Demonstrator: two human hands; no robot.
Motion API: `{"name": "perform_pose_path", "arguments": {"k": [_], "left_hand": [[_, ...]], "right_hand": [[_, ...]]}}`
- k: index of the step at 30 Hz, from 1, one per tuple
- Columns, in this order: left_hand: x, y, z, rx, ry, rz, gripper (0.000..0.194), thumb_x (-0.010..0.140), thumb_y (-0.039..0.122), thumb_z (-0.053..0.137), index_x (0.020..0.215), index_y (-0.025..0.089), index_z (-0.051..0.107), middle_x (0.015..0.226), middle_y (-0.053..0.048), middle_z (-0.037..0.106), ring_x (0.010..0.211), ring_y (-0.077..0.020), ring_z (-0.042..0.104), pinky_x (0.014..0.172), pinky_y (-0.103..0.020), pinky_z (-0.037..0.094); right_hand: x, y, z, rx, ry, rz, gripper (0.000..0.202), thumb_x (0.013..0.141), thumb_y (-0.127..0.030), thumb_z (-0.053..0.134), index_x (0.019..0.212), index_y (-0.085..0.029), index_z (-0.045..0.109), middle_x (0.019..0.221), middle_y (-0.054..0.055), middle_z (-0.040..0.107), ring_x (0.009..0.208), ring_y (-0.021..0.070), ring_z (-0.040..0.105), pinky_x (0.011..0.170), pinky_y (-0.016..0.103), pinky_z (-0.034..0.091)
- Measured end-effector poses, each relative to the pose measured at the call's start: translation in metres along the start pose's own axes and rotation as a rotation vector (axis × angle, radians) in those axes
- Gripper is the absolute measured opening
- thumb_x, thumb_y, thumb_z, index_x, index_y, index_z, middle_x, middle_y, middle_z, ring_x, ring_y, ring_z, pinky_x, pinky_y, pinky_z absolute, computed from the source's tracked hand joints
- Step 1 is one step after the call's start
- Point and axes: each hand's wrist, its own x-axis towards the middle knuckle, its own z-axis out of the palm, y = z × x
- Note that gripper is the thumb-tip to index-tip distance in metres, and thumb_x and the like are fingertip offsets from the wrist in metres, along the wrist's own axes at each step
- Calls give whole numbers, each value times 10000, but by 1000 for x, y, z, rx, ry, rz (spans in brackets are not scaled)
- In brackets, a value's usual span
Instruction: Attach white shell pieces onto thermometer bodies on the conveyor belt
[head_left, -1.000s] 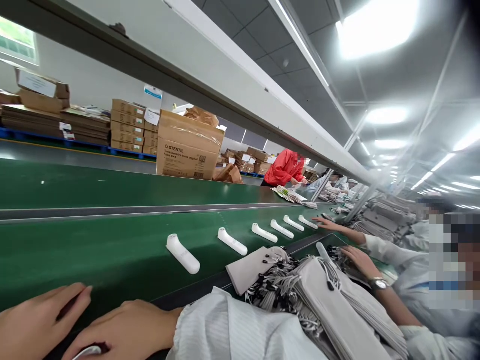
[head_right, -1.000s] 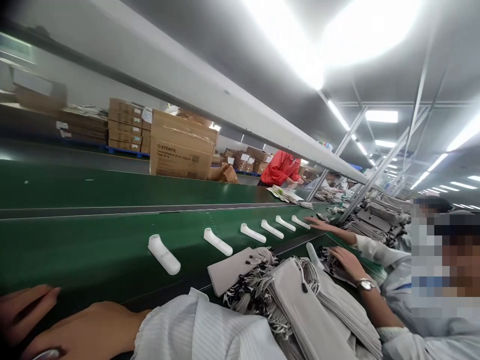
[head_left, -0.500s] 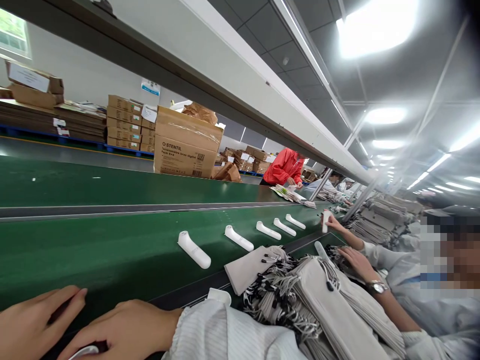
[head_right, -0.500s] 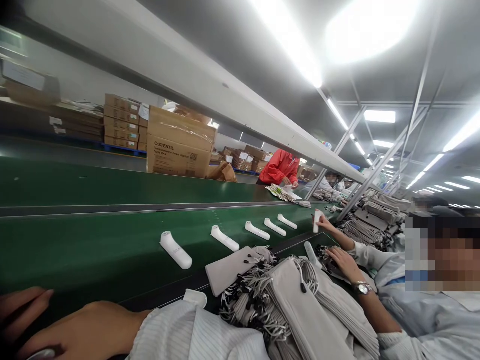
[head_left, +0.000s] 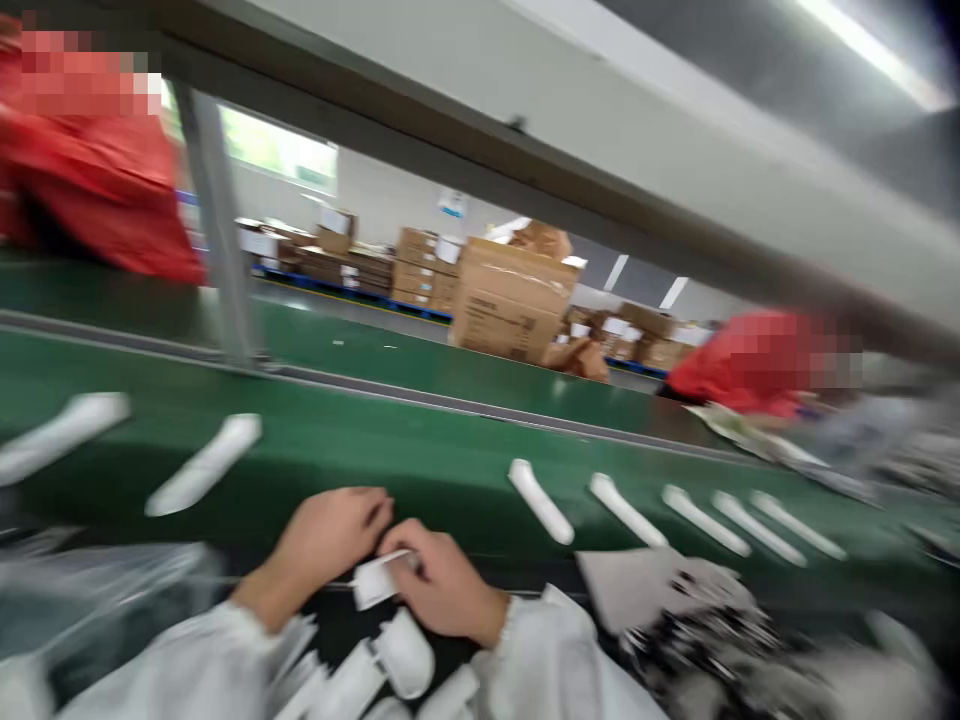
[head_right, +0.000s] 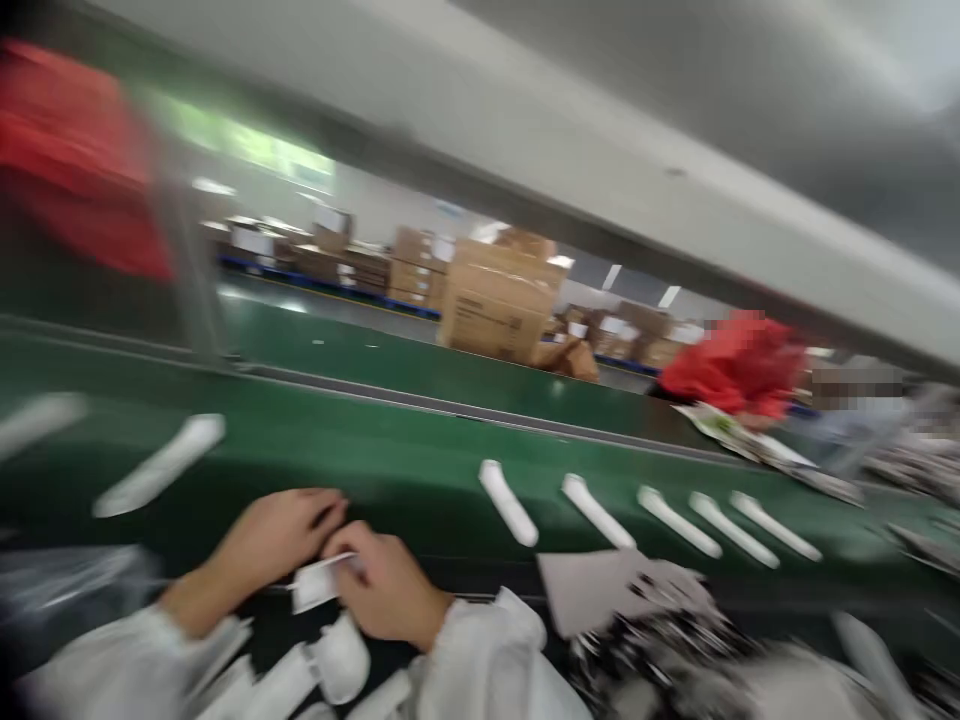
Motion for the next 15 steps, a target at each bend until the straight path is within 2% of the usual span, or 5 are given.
{"name": "perform_pose_path", "arguments": {"k": [3, 7, 11, 15], "left_hand": [[-5, 6, 1, 54, 52, 12, 363, 961, 341, 358, 784, 215, 648, 868, -38, 720, 794, -207, 678, 658, -278, 426], [-8, 3, 6, 92, 102, -12, 345, 945, 329, 394, 728, 201, 629, 791, -35, 706, 716, -214, 680, 604, -282, 437], [-13, 3, 12, 84, 142, -50, 331, 934, 317, 403, 739, 196, 641, 801, -38, 713, 723, -229, 688, 612, -296, 474], [-18, 4, 17, 52, 168, -120, 311, 922, 330, 425, 763, 196, 657, 793, -50, 708, 726, -229, 685, 638, -308, 507]], "right_hand": [[-1, 5, 0, 100, 2, -52, 277, 947, -206, 431, 1028, -229, 696, 953, 32, 655, 738, 135, 596, 658, 222, 476], [-2, 14, 3, 84, -38, -56, 362, 981, -234, 392, 1113, -282, 726, 1101, 66, 635, 875, 163, 634, 733, 237, 504], [-8, 22, 4, -8, -6, 19, 322, 978, -362, 471, 1173, -318, 724, 1245, 76, 620, 1084, 210, 639, 776, 204, 537], [-8, 44, 11, -134, 90, -37, 302, 919, -453, 580, 1132, -329, 756, 1279, 67, 641, 1128, 250, 654, 767, 186, 565]]}}
